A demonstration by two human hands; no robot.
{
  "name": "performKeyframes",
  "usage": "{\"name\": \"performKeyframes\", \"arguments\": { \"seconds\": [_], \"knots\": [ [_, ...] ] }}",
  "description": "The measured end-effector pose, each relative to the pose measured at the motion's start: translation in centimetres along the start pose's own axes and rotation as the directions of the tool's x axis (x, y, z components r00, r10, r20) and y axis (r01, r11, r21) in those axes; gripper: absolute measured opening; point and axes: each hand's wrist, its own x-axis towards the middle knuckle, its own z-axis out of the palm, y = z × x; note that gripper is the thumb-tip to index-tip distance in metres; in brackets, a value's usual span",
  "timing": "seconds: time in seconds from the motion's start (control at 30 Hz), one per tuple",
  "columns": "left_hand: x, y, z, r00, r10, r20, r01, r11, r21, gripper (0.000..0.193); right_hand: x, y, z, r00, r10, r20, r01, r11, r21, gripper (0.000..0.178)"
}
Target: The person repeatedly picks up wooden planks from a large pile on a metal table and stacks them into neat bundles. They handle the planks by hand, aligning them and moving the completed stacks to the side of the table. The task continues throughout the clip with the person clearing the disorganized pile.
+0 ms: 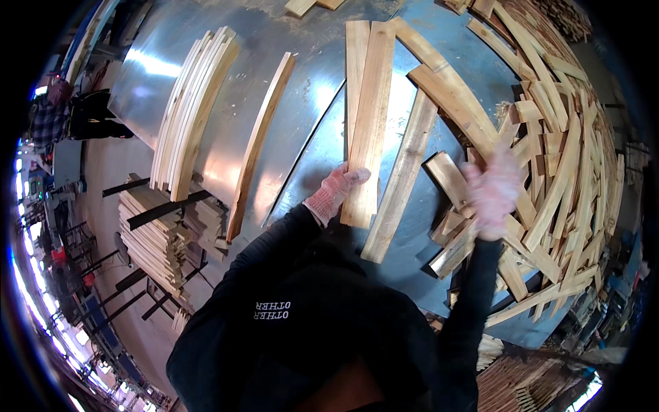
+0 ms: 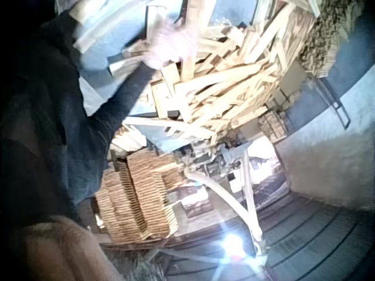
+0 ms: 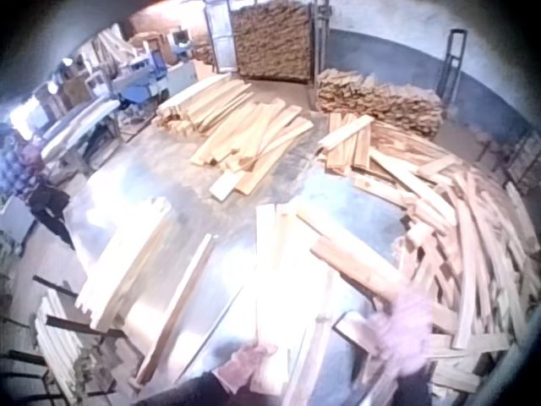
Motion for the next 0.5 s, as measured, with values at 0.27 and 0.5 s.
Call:
{"name": "performKeyframes", "arguments": {
  "seconds": [0.27,0.5],
  "knots": [
    [-1.4,-0.2,-1.9,0.995,0.098,0.034,-0.093,0.989,-0.113,0.041,2.2,5.4,0.9,0.929,0.094,0.359,-0.12,0.992,0.051,0.089],
    [-0.7,-3.8,3.3,0.981,0.081,0.177,-0.029,0.96,-0.279,0.05,-8.6,-14.4,2.9,0.962,-0.217,-0.166,0.271,0.836,0.477,0.02]
  ]
}}
